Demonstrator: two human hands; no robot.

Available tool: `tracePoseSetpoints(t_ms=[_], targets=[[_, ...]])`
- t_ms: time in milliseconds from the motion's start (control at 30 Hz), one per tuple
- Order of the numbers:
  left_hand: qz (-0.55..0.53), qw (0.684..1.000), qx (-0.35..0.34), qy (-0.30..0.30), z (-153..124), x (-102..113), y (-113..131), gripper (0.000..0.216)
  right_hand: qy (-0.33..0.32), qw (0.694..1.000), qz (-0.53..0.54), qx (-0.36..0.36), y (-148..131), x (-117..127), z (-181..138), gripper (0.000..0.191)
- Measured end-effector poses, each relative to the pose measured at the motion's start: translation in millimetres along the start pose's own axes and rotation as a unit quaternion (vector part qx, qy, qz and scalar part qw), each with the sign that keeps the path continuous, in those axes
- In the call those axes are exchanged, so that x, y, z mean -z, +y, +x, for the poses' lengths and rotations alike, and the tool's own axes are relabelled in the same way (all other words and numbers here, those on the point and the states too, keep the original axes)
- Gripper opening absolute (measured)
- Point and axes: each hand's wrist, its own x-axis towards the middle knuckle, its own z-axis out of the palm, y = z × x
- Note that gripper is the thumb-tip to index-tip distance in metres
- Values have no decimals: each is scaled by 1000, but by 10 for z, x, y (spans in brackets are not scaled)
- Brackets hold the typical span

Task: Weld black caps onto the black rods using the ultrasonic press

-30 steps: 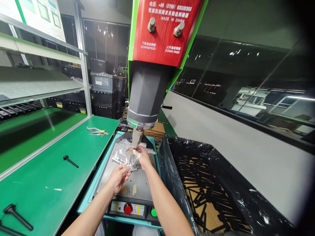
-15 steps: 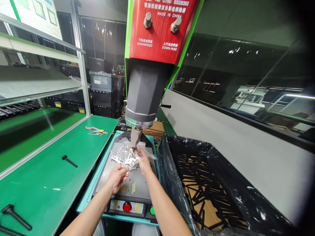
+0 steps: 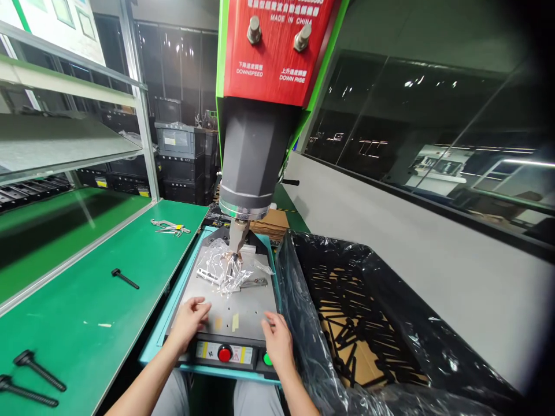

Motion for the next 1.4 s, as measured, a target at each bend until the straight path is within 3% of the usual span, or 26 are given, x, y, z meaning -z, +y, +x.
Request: tracePoseSetpoints(t_ms=[100, 167, 267, 400, 600, 767, 1133, 1200, 1300, 1400], targets=[[146, 972, -118, 139, -87, 420, -370, 63, 47, 984, -161, 55, 336, 208, -277, 48], [234, 941, -155, 190, -126, 670, -652, 71, 29, 979, -199, 40, 566, 267, -415, 61], [269, 944, -127, 144, -140, 895, -994, 76, -26, 981, -193, 1, 817, 296, -525, 69], [255, 954, -117, 108, -74, 972, -1169, 62, -69, 978, -199, -6, 957, 343, -548, 70], [291, 948, -87, 99, 99, 1009, -1184, 77, -64, 978, -198, 8, 1029, 356, -582, 64], [280, 950, -117, 75, 115, 1037, -1191, 81, -68, 986, -153, 10, 1044, 365, -589, 67], [187, 975, -103, 60, -26, 945, -1125, 68, -79, 993, -91, -9, 1028, 395, -583, 72], [187, 976, -83, 79, -41, 950, -1066, 70, -76, 994, -80, -9, 1033, 407, -577, 71], [182, 966, -79, 164, -52, 918, -910, 77, -58, 997, -44, -11, 987, 446, -533, 65], [121, 971, -114, 171, -43, 761, -671, 69, 26, 999, -23, -17, 783, 467, -433, 53]])
